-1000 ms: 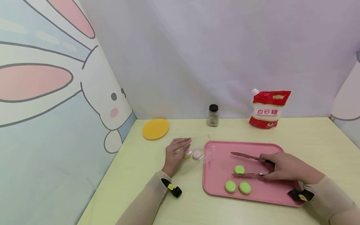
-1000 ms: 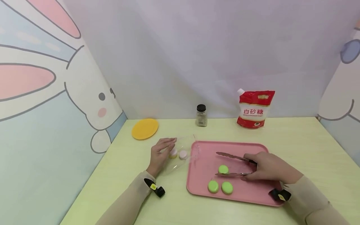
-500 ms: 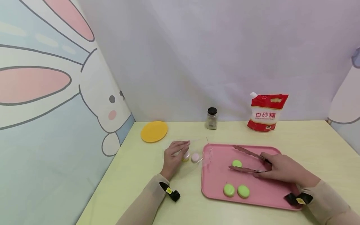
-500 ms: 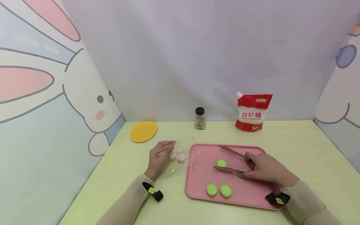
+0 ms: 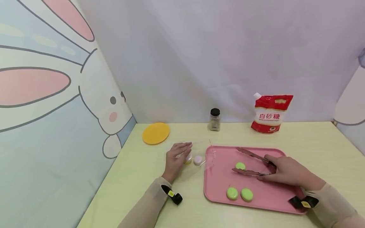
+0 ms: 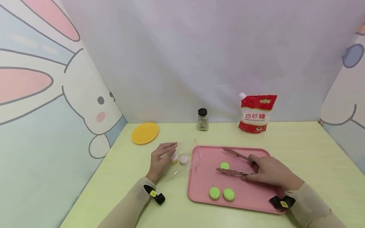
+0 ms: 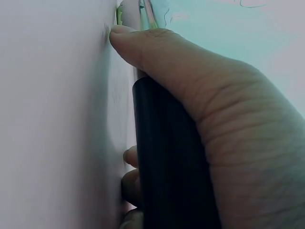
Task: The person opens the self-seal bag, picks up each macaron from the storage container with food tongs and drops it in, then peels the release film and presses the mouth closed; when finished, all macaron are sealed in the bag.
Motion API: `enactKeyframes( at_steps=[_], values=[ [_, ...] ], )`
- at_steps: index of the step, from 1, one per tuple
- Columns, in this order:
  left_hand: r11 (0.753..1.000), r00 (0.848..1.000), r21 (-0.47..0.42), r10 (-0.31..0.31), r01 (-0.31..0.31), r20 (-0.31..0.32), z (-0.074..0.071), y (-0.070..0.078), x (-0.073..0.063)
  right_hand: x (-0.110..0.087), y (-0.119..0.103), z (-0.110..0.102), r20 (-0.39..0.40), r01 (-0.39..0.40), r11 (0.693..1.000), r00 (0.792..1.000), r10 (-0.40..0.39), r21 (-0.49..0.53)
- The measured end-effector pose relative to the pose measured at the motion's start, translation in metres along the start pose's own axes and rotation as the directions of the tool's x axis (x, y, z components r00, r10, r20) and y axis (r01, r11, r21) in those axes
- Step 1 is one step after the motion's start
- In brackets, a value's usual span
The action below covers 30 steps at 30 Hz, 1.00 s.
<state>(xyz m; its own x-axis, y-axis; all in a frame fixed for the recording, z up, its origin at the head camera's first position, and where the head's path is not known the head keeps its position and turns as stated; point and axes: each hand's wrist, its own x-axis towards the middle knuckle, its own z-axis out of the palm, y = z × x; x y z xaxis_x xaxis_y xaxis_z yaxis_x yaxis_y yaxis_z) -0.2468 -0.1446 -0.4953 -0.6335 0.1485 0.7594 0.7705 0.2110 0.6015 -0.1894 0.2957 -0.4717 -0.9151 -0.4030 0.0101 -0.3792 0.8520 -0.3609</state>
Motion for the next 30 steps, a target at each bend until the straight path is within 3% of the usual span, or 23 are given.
enactKeyframes(
  at_steps=[4, 30],
  values=[
    [1.0, 1.0, 0.0, 0.03, -0.03, 0.006, 0.0013, 0.0012, 0.0036, -0.0012, -0.0003, -0.0034, -0.011, -0.003, 1.0, 1.0, 0.003, 0.005],
    [0.999, 0.999, 0.01, 0.031, -0.031, -0.006, 0.0011, 0.0029, 0.0004, -0.0004, -0.0027, 0.0003, 0.014, -0.013, 1.0, 1.0, 0.013, 0.006]
  ],
)
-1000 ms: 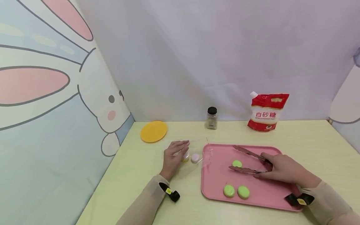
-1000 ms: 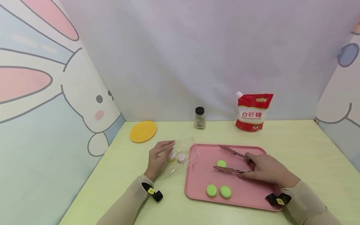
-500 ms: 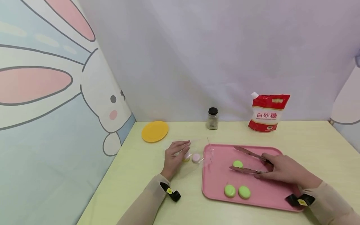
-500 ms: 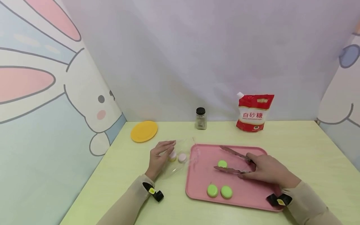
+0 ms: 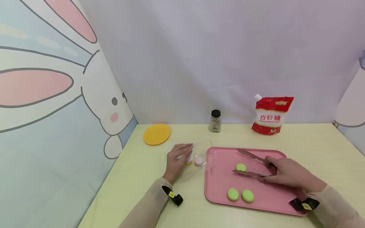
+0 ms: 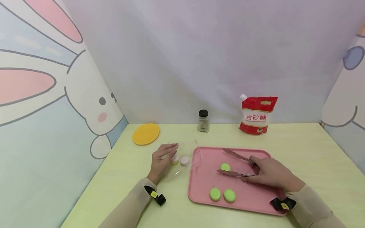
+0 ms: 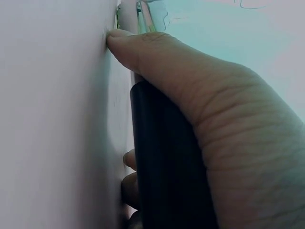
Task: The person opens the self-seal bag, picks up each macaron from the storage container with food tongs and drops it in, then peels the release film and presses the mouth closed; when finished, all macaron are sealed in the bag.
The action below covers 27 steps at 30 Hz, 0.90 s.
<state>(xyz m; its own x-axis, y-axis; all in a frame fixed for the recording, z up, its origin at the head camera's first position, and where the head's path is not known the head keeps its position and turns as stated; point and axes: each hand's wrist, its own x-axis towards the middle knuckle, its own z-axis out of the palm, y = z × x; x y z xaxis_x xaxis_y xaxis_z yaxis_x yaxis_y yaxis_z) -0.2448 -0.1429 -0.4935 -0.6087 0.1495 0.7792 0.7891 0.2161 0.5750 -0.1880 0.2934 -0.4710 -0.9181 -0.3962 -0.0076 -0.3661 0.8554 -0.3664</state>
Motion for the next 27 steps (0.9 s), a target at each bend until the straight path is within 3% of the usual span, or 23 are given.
enactKeyframes(
  at_steps=[9, 18, 27],
  values=[
    [1.0, 1.0, 0.012, -0.023, 0.022, 0.016, 0.001, 0.0, -0.003, -0.006, -0.007, -0.012, 0.092, 0.008, 1.0, 0.996, -0.01, 0.02],
    [1.0, 1.0, -0.003, 0.001, -0.001, 0.019, -0.001, -0.001, 0.0, -0.002, 0.005, -0.005, -0.002, 0.125, 0.992, 0.992, -0.125, 0.025],
    [1.0, 1.0, 0.008, -0.007, 0.007, 0.023, -0.001, -0.001, -0.002, -0.003, 0.008, -0.002, -0.001, 0.122, 0.992, 0.993, -0.122, 0.03]
  ],
)
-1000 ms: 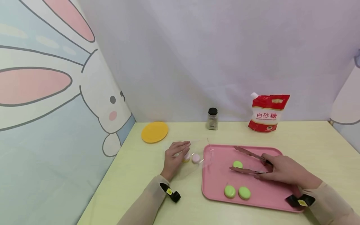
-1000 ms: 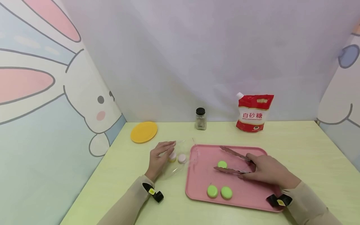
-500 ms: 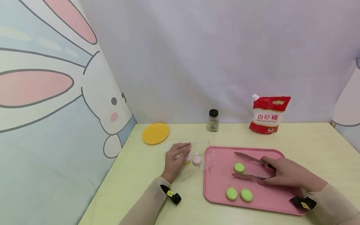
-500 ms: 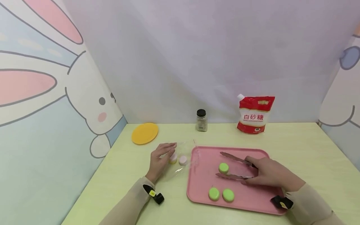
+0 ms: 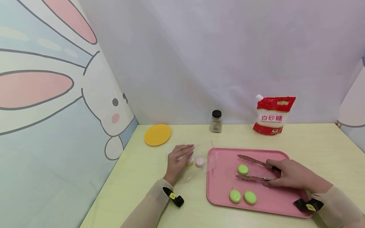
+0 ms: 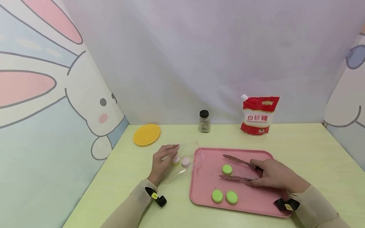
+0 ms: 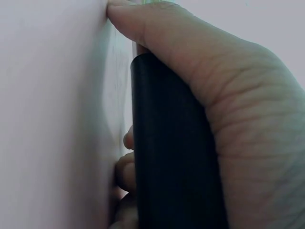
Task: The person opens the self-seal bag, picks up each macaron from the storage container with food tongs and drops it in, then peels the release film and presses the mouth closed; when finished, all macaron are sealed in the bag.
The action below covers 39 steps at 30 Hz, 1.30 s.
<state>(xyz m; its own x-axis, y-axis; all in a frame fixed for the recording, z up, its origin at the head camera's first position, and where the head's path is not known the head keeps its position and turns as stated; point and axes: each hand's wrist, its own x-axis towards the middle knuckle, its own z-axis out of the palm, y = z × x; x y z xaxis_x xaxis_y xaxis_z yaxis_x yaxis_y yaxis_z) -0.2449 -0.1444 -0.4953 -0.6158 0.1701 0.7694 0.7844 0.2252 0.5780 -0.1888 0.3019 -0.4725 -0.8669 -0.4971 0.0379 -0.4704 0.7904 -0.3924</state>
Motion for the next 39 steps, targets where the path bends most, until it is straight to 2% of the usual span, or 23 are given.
enactKeyframes(
  at_steps=[9, 17, 22, 24, 29, 36, 39],
  values=[
    [1.0, 1.0, -0.003, -0.002, 0.002, 0.005, 0.0, -0.001, 0.001, 0.002, 0.002, -0.001, -0.048, 0.052, 0.999, 0.997, -0.053, -0.013],
    [1.0, 1.0, 0.001, -0.013, 0.013, 0.004, 0.002, -0.002, -0.001, 0.001, 0.004, 0.0, -0.019, -0.01, 0.999, 1.0, 0.011, 0.034],
    [1.0, 1.0, -0.007, 0.003, -0.003, 0.001, -0.001, 0.023, 0.008, 0.001, 0.005, 0.001, -0.018, -0.014, 0.998, 1.0, 0.015, 0.054],
    [1.0, 1.0, -0.005, 0.027, -0.027, -0.004, -0.003, 0.03, 0.012, 0.001, 0.005, 0.0, -0.025, -0.006, 0.998, 1.0, 0.007, 0.059],
    [0.997, 0.996, 0.003, 0.083, -0.083, -0.01, -0.003, 0.024, 0.012, 0.001, 0.003, -0.003, -0.022, -0.02, 0.998, 1.0, 0.021, 0.056],
    [1.0, 1.0, -0.005, 0.02, -0.02, -0.002, -0.002, 0.033, 0.017, 0.002, 0.004, -0.003, -0.045, -0.014, 0.998, 0.999, 0.016, 0.054],
    [1.0, 1.0, -0.004, 0.0, 0.0, 0.001, -0.001, 0.027, 0.012, 0.001, 0.003, 0.001, -0.053, -0.012, 0.998, 0.998, 0.016, 0.061]
  ],
)
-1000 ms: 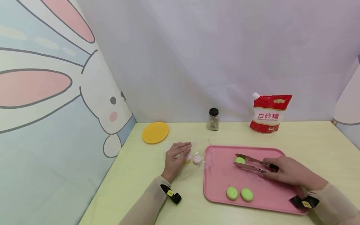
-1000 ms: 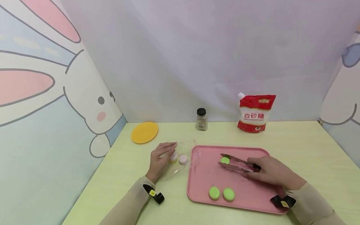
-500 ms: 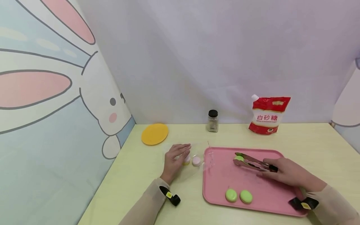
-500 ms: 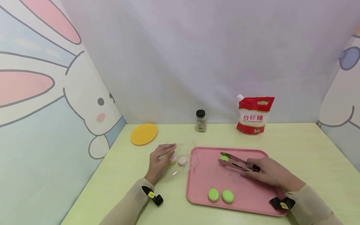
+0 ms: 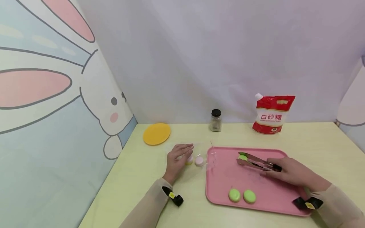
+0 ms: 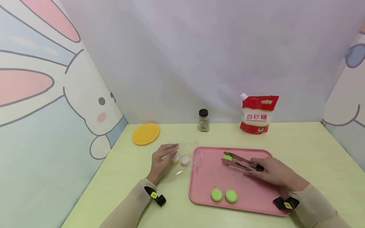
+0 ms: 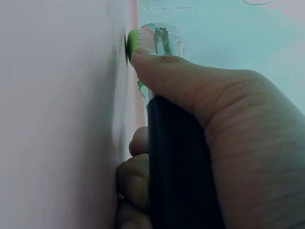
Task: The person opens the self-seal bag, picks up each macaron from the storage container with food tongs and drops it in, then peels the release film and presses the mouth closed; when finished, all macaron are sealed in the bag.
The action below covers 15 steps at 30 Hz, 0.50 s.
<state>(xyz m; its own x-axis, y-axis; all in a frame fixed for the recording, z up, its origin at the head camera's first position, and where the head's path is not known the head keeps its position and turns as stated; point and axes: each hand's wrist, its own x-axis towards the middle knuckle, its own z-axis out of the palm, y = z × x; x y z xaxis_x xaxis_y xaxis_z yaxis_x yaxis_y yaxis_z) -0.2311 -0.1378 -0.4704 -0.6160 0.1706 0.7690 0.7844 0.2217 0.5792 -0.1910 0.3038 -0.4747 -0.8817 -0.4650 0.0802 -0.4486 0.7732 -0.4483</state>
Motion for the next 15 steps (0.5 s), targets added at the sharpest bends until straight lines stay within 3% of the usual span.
enactKeyframes(
  at_steps=[7, 15],
  values=[
    [1.0, 1.0, 0.015, -0.003, 0.003, -0.001, 0.002, -0.022, -0.012, -0.002, 0.0, 0.004, 0.012, 0.001, 1.0, 1.0, -0.002, 0.014],
    [1.0, 1.0, 0.014, -0.004, 0.003, 0.002, 0.001, -0.024, -0.012, -0.001, 0.0, 0.0, 0.017, -0.007, 1.0, 1.0, 0.007, 0.003]
  ],
)
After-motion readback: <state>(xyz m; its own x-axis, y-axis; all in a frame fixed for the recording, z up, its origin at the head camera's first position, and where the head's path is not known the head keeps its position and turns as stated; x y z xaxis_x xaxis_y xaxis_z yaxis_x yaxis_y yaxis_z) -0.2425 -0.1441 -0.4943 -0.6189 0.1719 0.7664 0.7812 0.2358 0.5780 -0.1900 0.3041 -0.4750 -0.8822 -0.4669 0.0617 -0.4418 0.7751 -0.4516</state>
